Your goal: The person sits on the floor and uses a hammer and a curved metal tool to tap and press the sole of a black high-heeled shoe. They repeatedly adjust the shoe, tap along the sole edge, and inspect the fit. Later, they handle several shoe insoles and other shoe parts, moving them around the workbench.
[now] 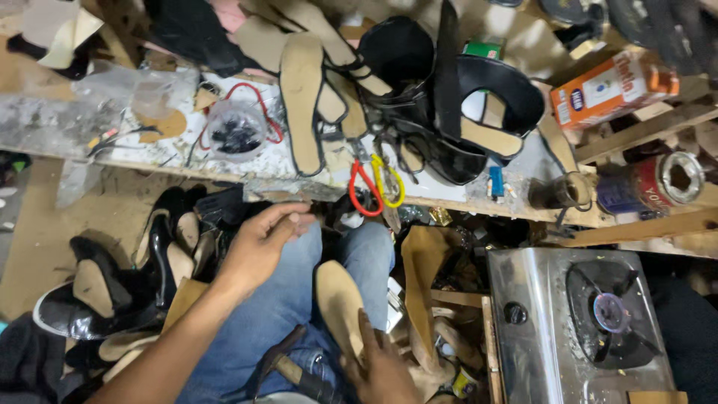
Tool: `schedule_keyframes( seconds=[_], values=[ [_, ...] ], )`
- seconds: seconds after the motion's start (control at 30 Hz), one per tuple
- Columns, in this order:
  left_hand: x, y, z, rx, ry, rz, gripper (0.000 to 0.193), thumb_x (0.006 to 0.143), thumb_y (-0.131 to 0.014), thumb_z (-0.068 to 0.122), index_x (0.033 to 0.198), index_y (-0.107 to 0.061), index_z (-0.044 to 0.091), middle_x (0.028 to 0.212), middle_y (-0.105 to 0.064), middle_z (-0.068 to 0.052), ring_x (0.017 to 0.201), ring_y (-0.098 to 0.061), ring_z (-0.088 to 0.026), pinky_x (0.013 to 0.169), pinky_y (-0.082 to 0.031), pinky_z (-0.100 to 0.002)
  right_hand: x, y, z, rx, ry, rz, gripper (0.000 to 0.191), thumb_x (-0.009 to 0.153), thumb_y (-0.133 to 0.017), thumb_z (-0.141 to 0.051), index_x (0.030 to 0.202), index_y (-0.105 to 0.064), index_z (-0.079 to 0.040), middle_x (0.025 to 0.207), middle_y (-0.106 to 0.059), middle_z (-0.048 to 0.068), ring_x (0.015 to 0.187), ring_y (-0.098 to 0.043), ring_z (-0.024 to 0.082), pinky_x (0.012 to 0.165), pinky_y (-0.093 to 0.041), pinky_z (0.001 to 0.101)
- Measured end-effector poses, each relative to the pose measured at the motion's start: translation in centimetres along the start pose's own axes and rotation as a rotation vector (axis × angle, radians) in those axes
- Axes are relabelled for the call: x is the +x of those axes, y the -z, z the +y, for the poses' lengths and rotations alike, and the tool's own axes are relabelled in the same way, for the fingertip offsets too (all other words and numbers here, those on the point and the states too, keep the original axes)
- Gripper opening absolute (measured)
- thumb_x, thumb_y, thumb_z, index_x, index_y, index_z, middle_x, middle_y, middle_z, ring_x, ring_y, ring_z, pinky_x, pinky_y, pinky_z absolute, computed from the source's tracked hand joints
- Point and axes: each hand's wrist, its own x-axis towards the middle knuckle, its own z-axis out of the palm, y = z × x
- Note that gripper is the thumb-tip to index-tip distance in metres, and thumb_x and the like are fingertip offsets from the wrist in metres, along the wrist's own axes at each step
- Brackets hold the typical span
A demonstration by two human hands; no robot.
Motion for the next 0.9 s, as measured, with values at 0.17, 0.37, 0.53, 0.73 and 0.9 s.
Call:
schedule_keyframes(
  seconds=[0.17,0.37,0.53,0.73,0.9],
  values=[
    [-0.3,1.1,-1.4,-0.028,0.070,0.032,0.034,0.101,-0.053,0.019,0.129,-0.067,0.004,0.114,-0.079,-0.012,0.100,-0.074,-0.017,0.090,-0.057,-0.031,2.9,-0.6,-0.7,-0.208,-0.047,-0.054,0.082,0.092,-0.067,-0.048,0.161,-0.027,-0.027,0.134,-0.060,0.018,0.121,-0.064,0.033,0.109,-0.045,0.0431],
    [-0.6,9.8,-1.9,-0.044,0.011,0.325,0.030,0.103,-0.052,0.019,0.124,-0.068,0.004,0.106,-0.079,-0.008,0.091,-0.073,-0.015,0.085,-0.057,-0.029,7.9,0.2,-4.2,-0.302,0.056,-0.150,0.079,0.092,-0.068,-0.045,0.159,-0.031,-0.024,0.134,-0.061,0.017,0.123,-0.064,0.031,0.109,-0.046,0.0417],
    [-2.1,20.4,0.9,-0.141,-0.302,0.750,0.021,0.108,-0.054,0.015,0.116,-0.066,0.001,0.098,-0.073,-0.009,0.086,-0.069,-0.013,0.079,-0.057,-0.028,10.7,1.8,-7.7,-0.329,0.103,-0.200,0.076,0.093,-0.068,-0.043,0.156,-0.034,-0.020,0.135,-0.063,0.017,0.124,-0.064,0.029,0.109,-0.046,0.0405],
    [-3.8,25.8,4.5,0.018,-0.314,0.872,0.024,0.106,-0.051,0.011,0.122,-0.066,0.001,0.100,-0.074,-0.008,0.089,-0.070,-0.014,0.082,-0.058,-0.028,11.7,3.8,-8.9,-0.285,0.154,-0.255,0.073,0.093,-0.069,-0.040,0.154,-0.037,-0.017,0.135,-0.064,0.017,0.126,-0.064,0.028,0.109,-0.047,0.0391],
    [-2.4,23.1,5.0,-0.048,-0.237,0.802,0.025,0.108,-0.054,0.015,0.123,-0.067,0.000,0.101,-0.074,-0.010,0.092,-0.071,-0.015,0.084,-0.057,-0.028,9.8,5.9,-6.7,-0.166,0.215,-0.290,0.070,0.093,-0.070,-0.038,0.152,-0.040,-0.013,0.135,-0.065,0.016,0.127,-0.064,0.026,0.109,-0.047,0.0379]
  ],
)
